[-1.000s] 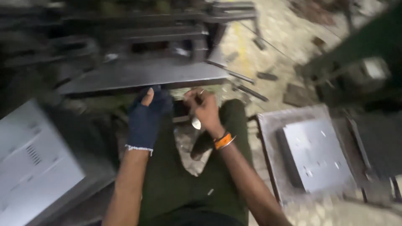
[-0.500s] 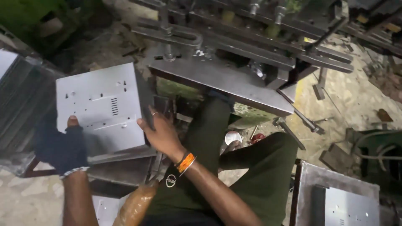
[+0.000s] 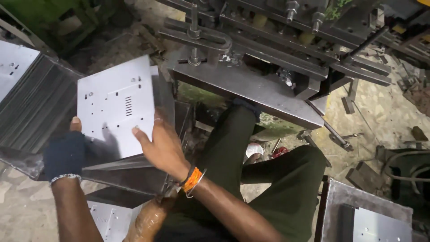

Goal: The worker is picking up metal plates from a side stack and placing them into a central stack within a machine fixture.

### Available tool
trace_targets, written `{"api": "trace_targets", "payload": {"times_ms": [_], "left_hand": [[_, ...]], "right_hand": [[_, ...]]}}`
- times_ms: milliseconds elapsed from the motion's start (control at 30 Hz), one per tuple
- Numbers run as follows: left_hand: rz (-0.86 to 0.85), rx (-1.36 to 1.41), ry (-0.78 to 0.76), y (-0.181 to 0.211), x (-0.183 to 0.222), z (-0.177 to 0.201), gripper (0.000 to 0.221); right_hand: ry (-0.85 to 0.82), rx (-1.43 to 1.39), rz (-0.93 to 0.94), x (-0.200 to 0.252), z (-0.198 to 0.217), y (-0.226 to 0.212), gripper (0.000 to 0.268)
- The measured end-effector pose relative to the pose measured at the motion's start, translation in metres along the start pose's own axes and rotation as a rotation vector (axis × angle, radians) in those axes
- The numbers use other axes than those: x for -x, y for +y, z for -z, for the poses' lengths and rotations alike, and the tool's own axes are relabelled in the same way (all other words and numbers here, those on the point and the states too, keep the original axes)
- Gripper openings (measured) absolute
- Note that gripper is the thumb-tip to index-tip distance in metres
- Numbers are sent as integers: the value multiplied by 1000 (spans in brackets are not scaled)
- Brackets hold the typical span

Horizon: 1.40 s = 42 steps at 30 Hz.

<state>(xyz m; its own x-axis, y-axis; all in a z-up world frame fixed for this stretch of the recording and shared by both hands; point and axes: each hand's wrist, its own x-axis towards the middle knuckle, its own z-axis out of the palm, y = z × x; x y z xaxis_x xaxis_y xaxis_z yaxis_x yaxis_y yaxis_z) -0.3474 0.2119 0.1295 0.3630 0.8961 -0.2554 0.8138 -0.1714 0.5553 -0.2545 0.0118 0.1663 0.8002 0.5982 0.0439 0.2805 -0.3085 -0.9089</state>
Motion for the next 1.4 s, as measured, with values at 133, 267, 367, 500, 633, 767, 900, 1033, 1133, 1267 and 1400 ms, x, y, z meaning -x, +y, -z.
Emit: {"api": "trace_targets", "payload": {"times_ms": [133, 267, 367, 500, 633, 767, 900, 1033, 1133, 1267, 1400], "left_hand": [[-100, 158, -54, 10, 6, -8, 62], [-243, 380, -117, 13, 12, -8, 57], [-347, 528, -164, 18, 12, -10, 56], [-482, 759, -225, 18, 18, -15, 56], [-540, 860, -428, 19, 13, -77, 71], [-318, 980, -640, 64, 49, -132, 77], [25, 1150, -1003, 91, 72, -182, 62], [-32, 1054, -1094, 141, 86, -201, 55], [-303, 938, -1048, 170, 74, -228, 53], [-587, 845, -941, 211, 52, -257, 54], [-679, 585, -775, 257, 25, -279, 64]], "right_hand": [[1, -348, -132, -19, -22, 41, 52], [-40, -625, -234, -19, 5, 47, 47], [-70, -733, -247, -11, 39, 69, 48], [-125, -715, -102, 5, 103, 100, 49], [3, -693, -169, 8, 143, 116, 35], [206, -687, -75, 17, 178, 182, 26], [405, -637, -254, 39, 219, 176, 25], [485, -664, -178, 45, 251, 197, 25], [482, -633, -193, 42, 270, 203, 31], [567, -655, -273, 31, 285, 170, 37], [617, -623, -241, 5, 301, 197, 33]]}}
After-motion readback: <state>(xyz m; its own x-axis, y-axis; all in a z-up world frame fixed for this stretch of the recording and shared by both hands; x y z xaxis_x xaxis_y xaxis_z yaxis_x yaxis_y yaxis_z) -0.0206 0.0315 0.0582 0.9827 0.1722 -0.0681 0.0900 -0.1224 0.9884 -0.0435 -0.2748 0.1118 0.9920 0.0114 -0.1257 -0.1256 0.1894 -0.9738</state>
